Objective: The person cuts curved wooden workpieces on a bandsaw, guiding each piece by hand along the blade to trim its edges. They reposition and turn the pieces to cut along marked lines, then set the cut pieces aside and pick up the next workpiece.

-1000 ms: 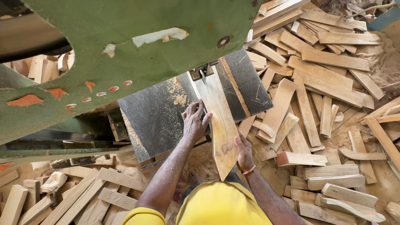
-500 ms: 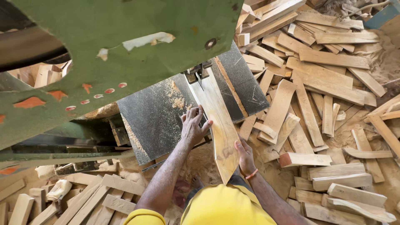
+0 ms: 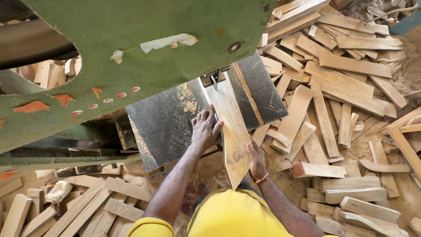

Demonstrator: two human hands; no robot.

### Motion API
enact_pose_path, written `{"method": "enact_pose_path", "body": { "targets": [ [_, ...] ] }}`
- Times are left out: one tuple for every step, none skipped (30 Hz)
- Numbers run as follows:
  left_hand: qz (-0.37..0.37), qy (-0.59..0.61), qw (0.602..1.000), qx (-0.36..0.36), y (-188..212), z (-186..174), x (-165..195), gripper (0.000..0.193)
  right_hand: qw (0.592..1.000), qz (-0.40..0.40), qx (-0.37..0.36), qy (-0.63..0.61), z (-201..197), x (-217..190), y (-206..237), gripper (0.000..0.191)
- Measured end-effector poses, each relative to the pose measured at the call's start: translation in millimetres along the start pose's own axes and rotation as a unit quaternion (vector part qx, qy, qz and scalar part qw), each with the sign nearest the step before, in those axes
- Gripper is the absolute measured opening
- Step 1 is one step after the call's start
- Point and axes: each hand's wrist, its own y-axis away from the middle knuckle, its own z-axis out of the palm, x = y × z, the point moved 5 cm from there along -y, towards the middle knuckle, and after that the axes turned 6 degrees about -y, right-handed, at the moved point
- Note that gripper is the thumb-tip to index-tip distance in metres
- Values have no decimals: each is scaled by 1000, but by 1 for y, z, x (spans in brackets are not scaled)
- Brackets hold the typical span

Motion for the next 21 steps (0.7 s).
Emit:
{"method": "enact_pose_path", "body": {
  "targets": [
    [3,3,1000,6,0,-1,0,87,1000,-4,2,5,-1,1,-1,55],
    [6,7,1000,12,0,-2,0,86,1000,-6,4,9,-2,1,-2,54],
    [8,8,1000,17,-1,-3,0,86,1000,-9,6,13,-2,2,-3,54],
    [7,9,1000,17,0,-4,0,86,1000,-8,4,7,-2,3,-3,54],
    [6,9,1000,17,0,-4,0,86,1000,-8,2,2,-2,3,-4,54],
    [6,11,1000,17,-1,-5,1,86,1000,-8,1,-3,-1,2,-5,53],
    [-2,7,1000,4,-2,-4,0,87,1000,-15,-1,8,-1,1,-5,53],
    [-12,3,1000,-10,-3,-2,-1,88,1000,-20,-3,20,0,-1,-5,53],
    [-23,0,999,-22,-4,-1,-2,88,999,-24,-7,33,1,-4,-7,52],
    [-22,2,1000,-22,-4,-1,-2,89,1000,-16,-6,19,2,-5,-6,52],
    [-22,2,1000,-21,-5,-1,-2,89,1000,-8,-7,3,3,-6,-6,52],
    [-22,1,1000,-20,-5,-1,-2,89,1000,0,-8,-13,5,-7,-6,51],
    [-20,1,1000,-16,-5,-2,-2,89,1000,4,-8,-18,7,-8,-6,51],
    [-17,1,1000,-12,-6,-3,-2,89,1000,8,-8,-23,8,-9,-7,51],
    [-14,2,1000,-9,-7,-3,-1,89,999,13,-7,-29,10,-9,-8,51],
    [-17,0,1000,-11,-7,-3,-1,88,999,15,-5,-30,10,-10,-9,52],
    [-19,-1,1000,-14,-8,-3,-2,88,999,18,-3,-32,11,-9,-10,52],
    [-20,-3,1000,-12,-9,-4,-1,87,999,17,-4,-34,10,-11,-11,53],
    [-21,-1,1000,-8,-10,-5,-1,87,1000,14,-6,-26,10,-11,-13,53],
    [-21,1,1000,-5,-10,-6,-1,87,1000,10,-7,-18,9,-11,-13,53],
    [-23,3,1000,-1,-11,-6,-1,87,1000,7,-10,-10,7,-10,-16,53]
  ]
}}
